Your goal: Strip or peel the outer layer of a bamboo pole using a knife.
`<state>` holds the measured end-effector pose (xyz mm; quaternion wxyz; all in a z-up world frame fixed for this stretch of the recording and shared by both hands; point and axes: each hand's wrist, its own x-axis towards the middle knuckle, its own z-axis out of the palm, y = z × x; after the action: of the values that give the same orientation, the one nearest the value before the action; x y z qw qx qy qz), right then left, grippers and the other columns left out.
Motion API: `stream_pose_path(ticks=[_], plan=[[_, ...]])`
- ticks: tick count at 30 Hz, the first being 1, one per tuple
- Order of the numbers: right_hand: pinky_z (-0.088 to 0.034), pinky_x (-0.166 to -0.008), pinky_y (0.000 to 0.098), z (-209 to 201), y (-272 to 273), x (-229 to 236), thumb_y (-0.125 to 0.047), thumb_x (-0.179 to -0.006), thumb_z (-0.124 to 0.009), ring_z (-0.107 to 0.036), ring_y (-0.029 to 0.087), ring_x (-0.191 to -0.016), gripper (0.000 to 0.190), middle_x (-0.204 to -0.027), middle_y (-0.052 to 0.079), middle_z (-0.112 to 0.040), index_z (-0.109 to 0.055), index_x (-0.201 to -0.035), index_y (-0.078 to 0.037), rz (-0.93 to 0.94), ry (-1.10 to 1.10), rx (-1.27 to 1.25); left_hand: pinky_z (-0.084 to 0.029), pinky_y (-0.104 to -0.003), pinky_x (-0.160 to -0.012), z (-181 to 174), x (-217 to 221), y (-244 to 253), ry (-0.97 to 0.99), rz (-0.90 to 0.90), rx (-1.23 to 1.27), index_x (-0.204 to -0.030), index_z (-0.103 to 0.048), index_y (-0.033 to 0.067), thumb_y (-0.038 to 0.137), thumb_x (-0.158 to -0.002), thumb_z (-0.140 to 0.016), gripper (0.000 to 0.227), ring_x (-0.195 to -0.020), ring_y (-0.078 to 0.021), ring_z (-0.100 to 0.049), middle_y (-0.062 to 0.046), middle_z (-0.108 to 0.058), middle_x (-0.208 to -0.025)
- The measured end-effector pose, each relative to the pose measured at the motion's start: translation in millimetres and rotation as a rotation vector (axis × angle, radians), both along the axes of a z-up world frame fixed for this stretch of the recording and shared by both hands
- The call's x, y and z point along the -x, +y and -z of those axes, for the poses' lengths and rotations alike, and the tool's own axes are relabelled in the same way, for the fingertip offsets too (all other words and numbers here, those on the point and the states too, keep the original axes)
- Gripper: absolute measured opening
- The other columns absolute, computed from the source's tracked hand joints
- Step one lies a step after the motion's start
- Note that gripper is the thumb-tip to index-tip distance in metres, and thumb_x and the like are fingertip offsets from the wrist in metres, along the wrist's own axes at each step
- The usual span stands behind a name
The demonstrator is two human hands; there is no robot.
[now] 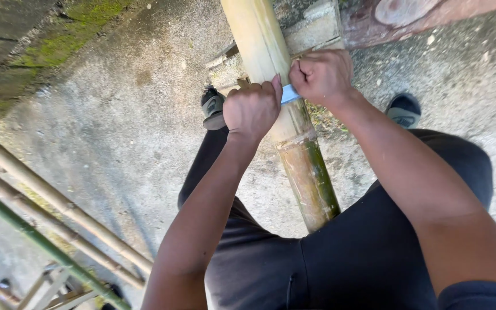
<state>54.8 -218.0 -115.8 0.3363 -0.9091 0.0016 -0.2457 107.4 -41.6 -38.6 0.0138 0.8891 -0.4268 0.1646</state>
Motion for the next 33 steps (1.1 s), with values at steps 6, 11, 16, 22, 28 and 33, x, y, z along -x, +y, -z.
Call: stream_pose_path(ticks=[6,11,16,22,28,33], plan=[[-0.036,-0.043,0.0343,31,2,-16,-0.01,-0.097,-0.072,-0.05,0.018,-0.042,0.042,-0.052,0.004,-0.055,-0.059,-0.056,-0.011,0.115,-0.077,-0.065,-0.046,-0.038,-0.042,-4,-22,-12,0.025,0.026,-0.01,-0.055,-0.064,0.0177,0.036,-0.102,-0.058,0.05,-0.036,-0.0214,-0.056,-0.003,-0.063,-0.05],[-0.038,-0.046,0.0352,27,-2,-20,-0.009,-0.099,-0.072,-0.052,0.02,-0.045,0.042,-0.055,0.006,-0.055,-0.058,-0.059,-0.009,0.092,-0.128,-0.084,-0.047,-0.036,-0.039,-14,-25,-19,0.213,-0.094,-0.212,-0.056,-0.069,0.0189,0.043,-0.106,-0.047,0.059,-0.038,-0.0201,-0.062,-0.003,-0.064,-0.05],[-0.038,-0.049,0.0366,20,-3,-19,-0.007,-0.098,-0.072,-0.052,0.022,-0.047,0.04,-0.057,0.008,-0.054,-0.056,-0.061,-0.006,0.04,-0.127,-0.117,-0.048,-0.035,-0.039,-45,-32,-20,0.527,-0.296,-0.437,-0.061,-0.073,0.0164,0.062,-0.102,-0.03,0.075,-0.045,-0.0187,-0.067,-0.006,-0.065,-0.05],[-0.039,-0.052,0.0376,16,-9,-21,-0.008,-0.101,-0.073,-0.051,0.024,-0.051,0.043,-0.059,0.008,-0.053,-0.054,-0.063,-0.005,-0.004,-0.147,0.028,-0.048,-0.037,-0.038,-22,-25,-8,0.447,-0.274,-0.295,-0.057,-0.072,0.0207,0.061,-0.102,-0.026,0.076,-0.045,-0.0198,-0.066,-0.005,-0.065,-0.052],[-0.032,-0.048,0.0366,24,-6,-15,-0.005,-0.102,-0.069,-0.046,0.02,-0.045,0.044,-0.055,0.009,-0.05,-0.053,-0.061,-0.002,0.046,-0.098,-0.121,-0.042,-0.032,-0.037,-24,-23,-15,0.506,-0.256,-0.375,-0.05,-0.064,0.0232,0.061,-0.105,-0.027,0.076,-0.037,-0.0127,-0.055,0.001,-0.056,-0.043],[-0.032,-0.047,0.0357,27,-7,-13,-0.003,-0.102,-0.069,-0.045,0.019,-0.045,0.044,-0.055,0.011,-0.051,-0.054,-0.061,0.0,0.058,-0.064,-0.138,-0.031,-0.028,-0.036,-20,-17,-13,0.395,-0.214,-0.363,-0.043,-0.052,0.0243,0.061,-0.106,-0.027,0.077,-0.032,-0.0069,-0.037,0.01,-0.04,-0.038]])
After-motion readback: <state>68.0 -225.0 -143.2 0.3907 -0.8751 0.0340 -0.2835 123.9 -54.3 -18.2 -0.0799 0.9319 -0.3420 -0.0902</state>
